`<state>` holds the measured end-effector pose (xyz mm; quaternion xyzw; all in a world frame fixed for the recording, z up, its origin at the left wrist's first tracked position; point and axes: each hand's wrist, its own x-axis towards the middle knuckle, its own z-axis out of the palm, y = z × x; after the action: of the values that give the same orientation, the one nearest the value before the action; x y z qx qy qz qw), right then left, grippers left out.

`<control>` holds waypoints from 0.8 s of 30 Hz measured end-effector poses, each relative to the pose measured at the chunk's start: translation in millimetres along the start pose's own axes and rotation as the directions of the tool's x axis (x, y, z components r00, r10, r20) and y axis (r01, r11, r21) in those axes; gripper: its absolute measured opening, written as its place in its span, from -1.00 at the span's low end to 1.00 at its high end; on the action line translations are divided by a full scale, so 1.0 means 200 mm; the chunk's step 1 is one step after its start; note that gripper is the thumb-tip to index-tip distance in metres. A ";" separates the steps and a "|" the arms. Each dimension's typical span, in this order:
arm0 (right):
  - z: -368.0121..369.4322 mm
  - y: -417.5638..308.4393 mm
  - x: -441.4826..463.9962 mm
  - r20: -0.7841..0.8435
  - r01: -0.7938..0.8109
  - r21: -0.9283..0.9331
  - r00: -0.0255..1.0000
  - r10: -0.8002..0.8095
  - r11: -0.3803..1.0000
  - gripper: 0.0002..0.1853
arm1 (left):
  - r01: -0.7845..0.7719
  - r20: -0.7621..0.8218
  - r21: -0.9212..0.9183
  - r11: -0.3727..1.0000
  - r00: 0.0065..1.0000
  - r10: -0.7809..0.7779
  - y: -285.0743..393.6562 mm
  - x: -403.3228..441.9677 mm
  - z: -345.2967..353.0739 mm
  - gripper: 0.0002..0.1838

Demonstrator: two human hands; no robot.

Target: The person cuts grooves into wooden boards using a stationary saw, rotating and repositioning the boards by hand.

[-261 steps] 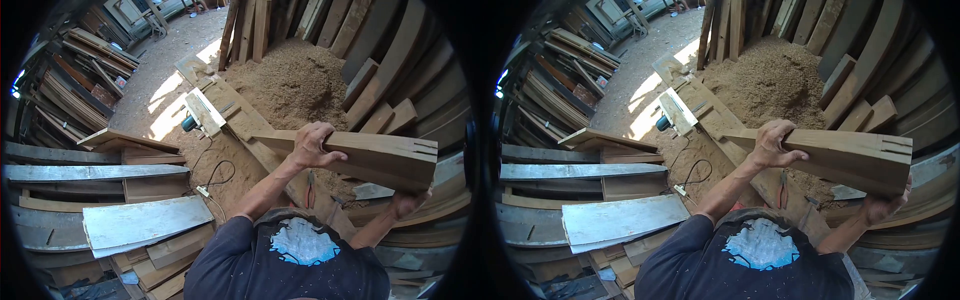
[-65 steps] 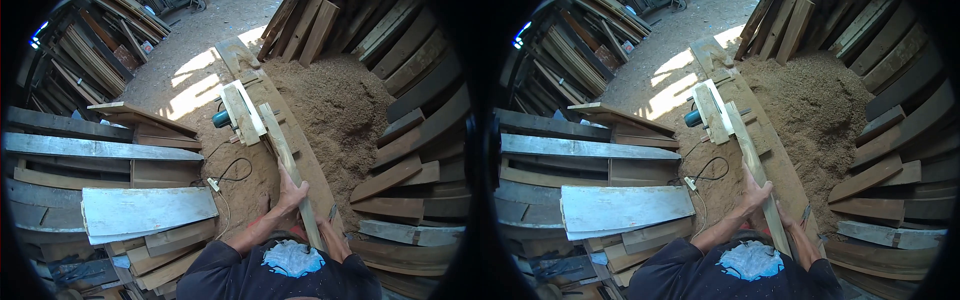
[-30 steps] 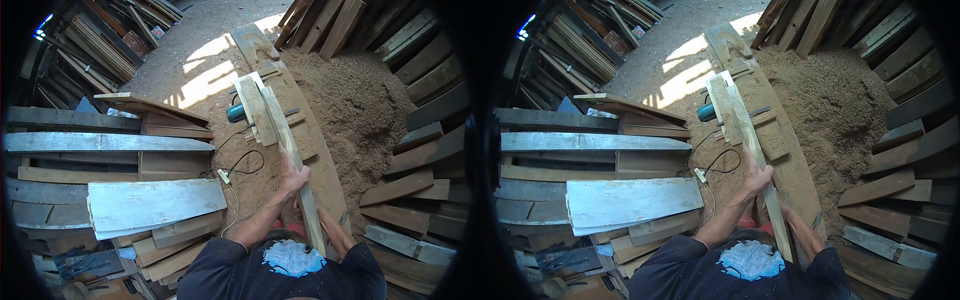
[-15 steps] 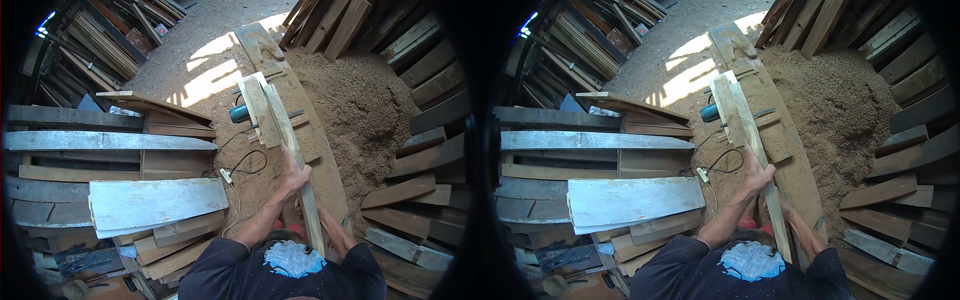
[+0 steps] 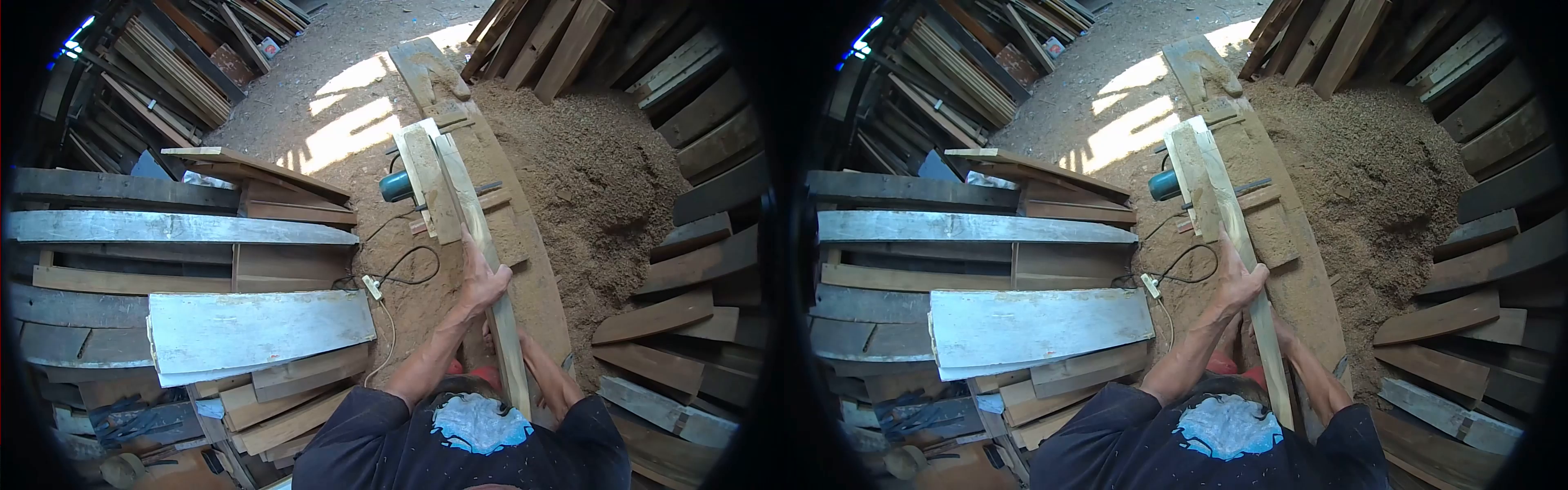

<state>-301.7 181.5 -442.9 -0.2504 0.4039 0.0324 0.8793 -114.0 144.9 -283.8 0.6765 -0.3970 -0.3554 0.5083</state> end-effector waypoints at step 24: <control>-0.17 0.49 -0.57 0.085 -0.064 0.283 0.996 0.041 0.957 -0.29 | 0.508 0.389 -0.808 0.298 0.840 -0.378 -0.74 -0.54 0.30 -0.03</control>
<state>-426.9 267.8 -419.7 -0.1085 0.3762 0.0069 0.9201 -187.9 241.7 -433.5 0.3645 0.0225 -0.6758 0.6403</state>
